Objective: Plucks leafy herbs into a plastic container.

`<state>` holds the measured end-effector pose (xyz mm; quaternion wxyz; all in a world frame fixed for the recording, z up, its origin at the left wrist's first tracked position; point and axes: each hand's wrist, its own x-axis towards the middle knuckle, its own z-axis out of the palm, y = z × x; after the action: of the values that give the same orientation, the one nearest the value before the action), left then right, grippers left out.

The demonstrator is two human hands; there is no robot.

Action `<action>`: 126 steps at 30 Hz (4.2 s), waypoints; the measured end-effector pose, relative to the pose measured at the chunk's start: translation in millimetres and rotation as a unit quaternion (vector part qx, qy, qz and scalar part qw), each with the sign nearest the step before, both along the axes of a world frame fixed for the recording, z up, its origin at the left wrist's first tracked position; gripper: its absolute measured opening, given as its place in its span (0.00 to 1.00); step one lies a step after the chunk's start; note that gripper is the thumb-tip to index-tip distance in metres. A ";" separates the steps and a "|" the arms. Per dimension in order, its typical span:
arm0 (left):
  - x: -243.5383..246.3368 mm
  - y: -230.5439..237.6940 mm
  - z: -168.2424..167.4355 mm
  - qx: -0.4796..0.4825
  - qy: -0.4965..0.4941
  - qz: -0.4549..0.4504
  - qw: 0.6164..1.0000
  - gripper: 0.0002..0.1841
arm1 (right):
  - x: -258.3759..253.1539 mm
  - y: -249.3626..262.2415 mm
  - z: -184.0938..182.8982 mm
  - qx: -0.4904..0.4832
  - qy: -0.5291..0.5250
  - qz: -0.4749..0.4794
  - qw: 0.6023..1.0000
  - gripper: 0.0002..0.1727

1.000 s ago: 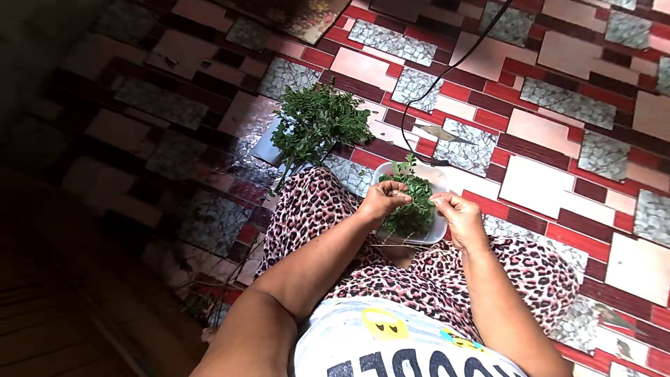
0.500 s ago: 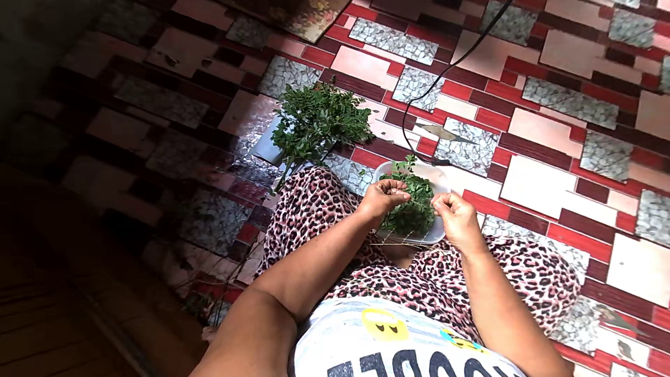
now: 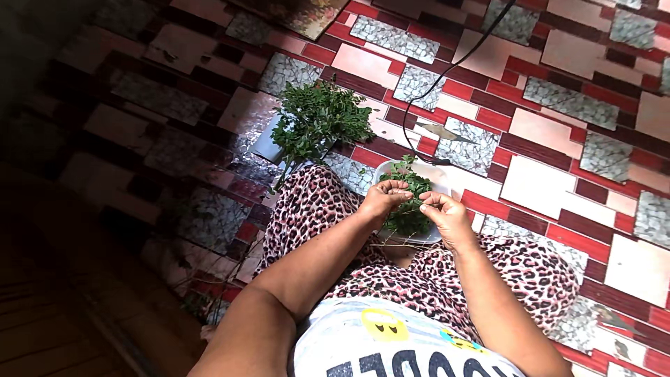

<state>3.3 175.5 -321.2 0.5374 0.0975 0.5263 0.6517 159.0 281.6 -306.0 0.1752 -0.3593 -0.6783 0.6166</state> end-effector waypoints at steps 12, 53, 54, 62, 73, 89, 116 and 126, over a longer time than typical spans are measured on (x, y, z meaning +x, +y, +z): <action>-0.3 0.1 0.3 -0.007 0.024 -0.006 1.000 0.13 | 0.8 -3.0 -0.1 0.005 -0.008 0.009 1.000 0.06; -2.7 -3.0 7.9 -0.029 0.079 -0.005 0.996 0.13 | 9.2 4.4 11.1 -0.029 -0.054 0.056 0.997 0.05; -2.7 -2.1 7.0 -0.027 0.075 -0.005 0.997 0.13 | 8.9 4.7 9.6 -0.011 -0.049 0.058 0.997 0.03; -19.7 2.1 2.8 -0.013 0.065 0.070 0.995 0.16 | 8.0 -1.1 8.6 0.223 -0.057 0.077 0.970 0.10; -46.9 -28.2 25.4 0.121 -0.054 0.066 0.989 0.12 | 23.6 24.2 -11.9 0.105 -0.286 -0.030 0.952 0.33; -87.5 -41.0 13.7 0.191 -0.186 0.275 0.924 0.10 | 81.0 -23.4 49.1 0.178 -0.175 -0.158 0.956 0.16; -68.2 -23.9 14.1 0.182 -0.065 0.169 0.967 0.14 | 109.8 -50.8 49.7 0.152 -0.233 -0.152 0.948 0.19; -43.4 -25.3 19.3 0.123 0.043 0.109 0.986 0.13 | 62.2 -30.6 -1.5 0.080 -0.266 -0.111 0.954 0.21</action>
<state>-40.0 150.2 -301.8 0.4245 0.1329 0.4720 0.7612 221.1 251.0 -307.5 0.0835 -0.5681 -0.7031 0.4195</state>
